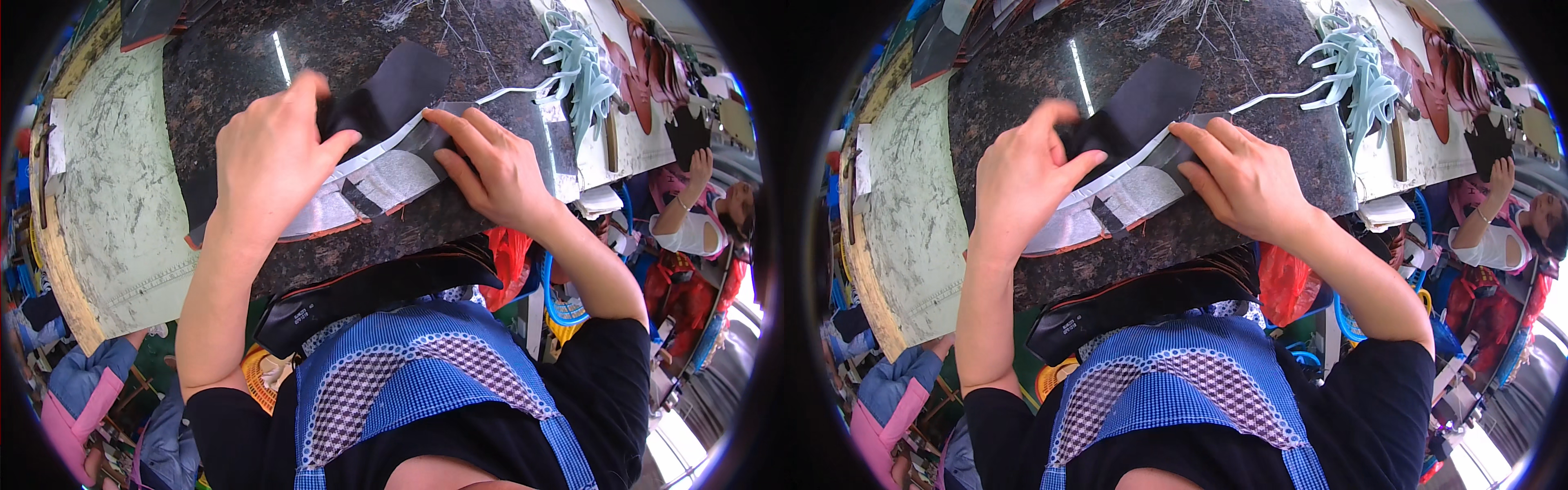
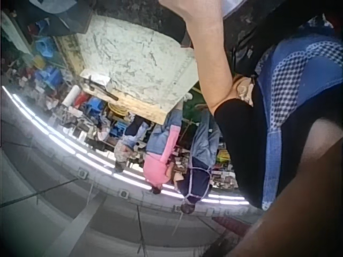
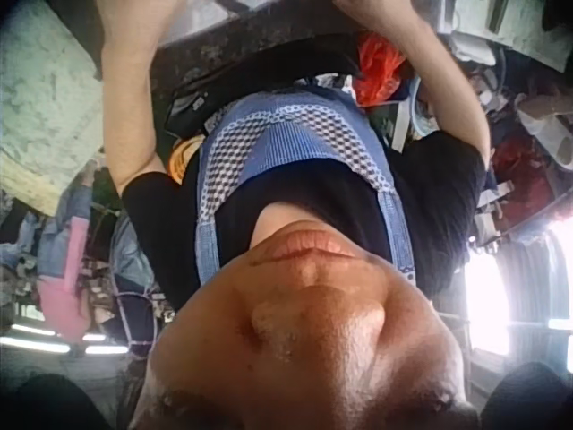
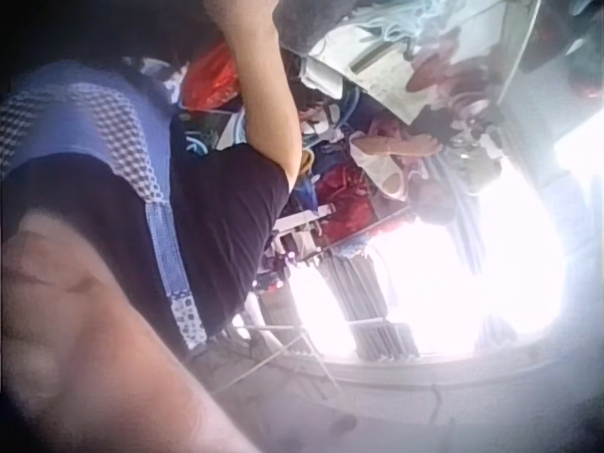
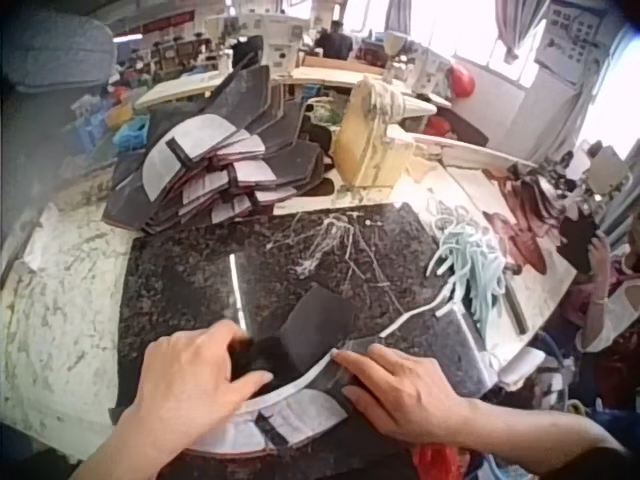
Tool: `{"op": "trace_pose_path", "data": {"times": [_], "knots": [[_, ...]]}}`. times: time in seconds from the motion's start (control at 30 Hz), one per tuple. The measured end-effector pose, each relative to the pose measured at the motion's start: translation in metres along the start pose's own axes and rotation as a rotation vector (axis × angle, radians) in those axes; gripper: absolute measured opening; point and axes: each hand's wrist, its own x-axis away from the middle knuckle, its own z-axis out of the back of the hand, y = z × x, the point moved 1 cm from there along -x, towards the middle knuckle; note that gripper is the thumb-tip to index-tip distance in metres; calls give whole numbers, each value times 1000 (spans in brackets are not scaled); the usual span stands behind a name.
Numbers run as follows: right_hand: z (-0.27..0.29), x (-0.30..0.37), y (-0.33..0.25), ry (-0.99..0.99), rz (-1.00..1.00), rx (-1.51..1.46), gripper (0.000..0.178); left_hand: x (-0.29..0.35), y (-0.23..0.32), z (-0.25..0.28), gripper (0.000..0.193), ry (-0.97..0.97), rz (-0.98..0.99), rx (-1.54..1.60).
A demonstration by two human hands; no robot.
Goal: Assembling leather components by hand, applying adhesive strips and folding edges at a workshop table.
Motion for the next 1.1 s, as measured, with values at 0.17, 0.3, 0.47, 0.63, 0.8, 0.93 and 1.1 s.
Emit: {"op": "trace_pose_path", "data": {"times": [0.17, 0.3, 0.47, 0.63, 0.8, 0.93, 1.1], "knots": [[25, -25, 25, -284, -513, -714, 45, 39, 3, -17, 14, 560, -710, -149], [32, -52, 42, -353, -893, -930, 78, 54, 11, -68, 10, 496, -870, -266], [25, -61, 56, -538, -529, -466, 40, 68, 34, -91, 10, 437, -745, -566], [16, -50, 15, -52, 137, 131, 27, 71, 52, -94, 11, 333, -596, -849], [27, -4, 28, 4, 372, 246, 47, 83, 34, -86, 10, 438, -570, -817], [0, -12, -12, -31, 442, -244, 38, 77, 27, -67, 13, 460, -538, -675], [-3, -27, -10, -272, -230, -763, 18, 48, -48, -3, 16, 200, -481, 52]]}}
